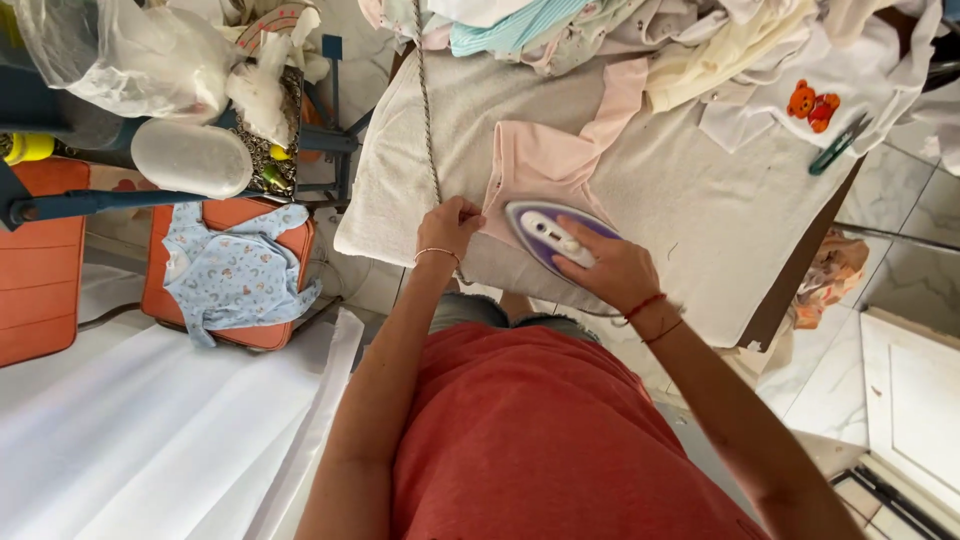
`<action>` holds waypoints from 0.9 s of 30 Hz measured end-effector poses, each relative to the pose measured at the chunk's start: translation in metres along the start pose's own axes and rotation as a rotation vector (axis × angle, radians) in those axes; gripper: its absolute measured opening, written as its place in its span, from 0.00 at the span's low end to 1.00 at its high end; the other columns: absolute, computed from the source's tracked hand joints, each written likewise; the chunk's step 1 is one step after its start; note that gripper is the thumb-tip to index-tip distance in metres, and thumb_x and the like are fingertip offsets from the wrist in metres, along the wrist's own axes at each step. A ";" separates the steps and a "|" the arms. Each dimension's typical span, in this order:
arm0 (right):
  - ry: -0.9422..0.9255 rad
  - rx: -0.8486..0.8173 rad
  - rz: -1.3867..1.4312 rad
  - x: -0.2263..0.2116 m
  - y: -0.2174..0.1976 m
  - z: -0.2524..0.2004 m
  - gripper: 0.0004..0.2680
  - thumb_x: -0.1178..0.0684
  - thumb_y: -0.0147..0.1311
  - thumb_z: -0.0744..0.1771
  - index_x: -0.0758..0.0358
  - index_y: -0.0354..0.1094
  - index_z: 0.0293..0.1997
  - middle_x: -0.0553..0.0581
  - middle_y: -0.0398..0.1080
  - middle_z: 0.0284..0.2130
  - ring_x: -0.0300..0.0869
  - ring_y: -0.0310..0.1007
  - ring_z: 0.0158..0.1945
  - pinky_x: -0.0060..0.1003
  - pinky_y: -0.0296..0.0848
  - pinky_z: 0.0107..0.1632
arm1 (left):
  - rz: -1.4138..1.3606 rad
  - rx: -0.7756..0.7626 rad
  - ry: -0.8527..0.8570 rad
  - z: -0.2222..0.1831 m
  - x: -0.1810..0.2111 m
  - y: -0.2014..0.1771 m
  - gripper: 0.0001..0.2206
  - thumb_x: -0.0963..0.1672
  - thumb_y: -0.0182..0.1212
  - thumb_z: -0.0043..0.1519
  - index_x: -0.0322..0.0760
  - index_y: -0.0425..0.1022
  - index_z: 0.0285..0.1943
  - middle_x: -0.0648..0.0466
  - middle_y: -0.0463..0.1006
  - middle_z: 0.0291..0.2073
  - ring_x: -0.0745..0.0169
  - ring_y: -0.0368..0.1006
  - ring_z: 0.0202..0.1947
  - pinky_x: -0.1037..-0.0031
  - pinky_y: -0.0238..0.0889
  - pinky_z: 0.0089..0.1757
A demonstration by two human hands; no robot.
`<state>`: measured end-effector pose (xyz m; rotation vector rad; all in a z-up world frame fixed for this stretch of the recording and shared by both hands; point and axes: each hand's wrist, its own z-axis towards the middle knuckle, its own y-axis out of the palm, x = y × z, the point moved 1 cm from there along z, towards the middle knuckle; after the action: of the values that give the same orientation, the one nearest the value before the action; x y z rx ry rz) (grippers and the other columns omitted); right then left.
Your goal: Ironing various baby clothes on a pressing table using a steam iron
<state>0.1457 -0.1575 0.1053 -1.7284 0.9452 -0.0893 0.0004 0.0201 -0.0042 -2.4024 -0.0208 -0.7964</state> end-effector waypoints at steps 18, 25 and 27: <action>0.153 0.253 0.046 0.033 0.022 -0.047 0.18 0.36 0.50 0.58 0.34 0.59 0.53 0.49 0.71 0.29 0.50 0.70 0.26 0.45 0.69 0.33 | 0.100 -0.045 -0.050 -0.010 0.019 -0.014 0.08 0.50 0.58 0.50 0.52 0.73 0.36 0.59 0.76 0.31 0.55 0.70 0.40 0.64 0.62 0.41; 0.541 0.291 0.148 0.073 0.019 -0.129 0.19 0.39 0.54 0.57 0.36 0.60 0.53 0.56 0.71 0.28 0.52 0.70 0.32 0.46 0.69 0.37 | 0.127 -0.064 -0.092 -0.007 0.021 -0.013 0.09 0.52 0.57 0.49 0.55 0.73 0.36 0.62 0.76 0.31 0.57 0.70 0.39 0.65 0.63 0.41; 0.598 0.325 0.196 0.075 0.020 -0.141 0.18 0.41 0.54 0.58 0.38 0.61 0.52 0.57 0.70 0.29 0.53 0.69 0.34 0.46 0.69 0.38 | 0.168 -0.051 -0.083 -0.002 0.012 -0.007 0.08 0.52 0.57 0.49 0.56 0.72 0.35 0.64 0.75 0.30 0.60 0.70 0.38 0.67 0.63 0.40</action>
<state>0.1156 -0.3152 0.1144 -1.3141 1.4394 -0.6227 0.0076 0.0222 0.0074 -2.4450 0.1680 -0.6270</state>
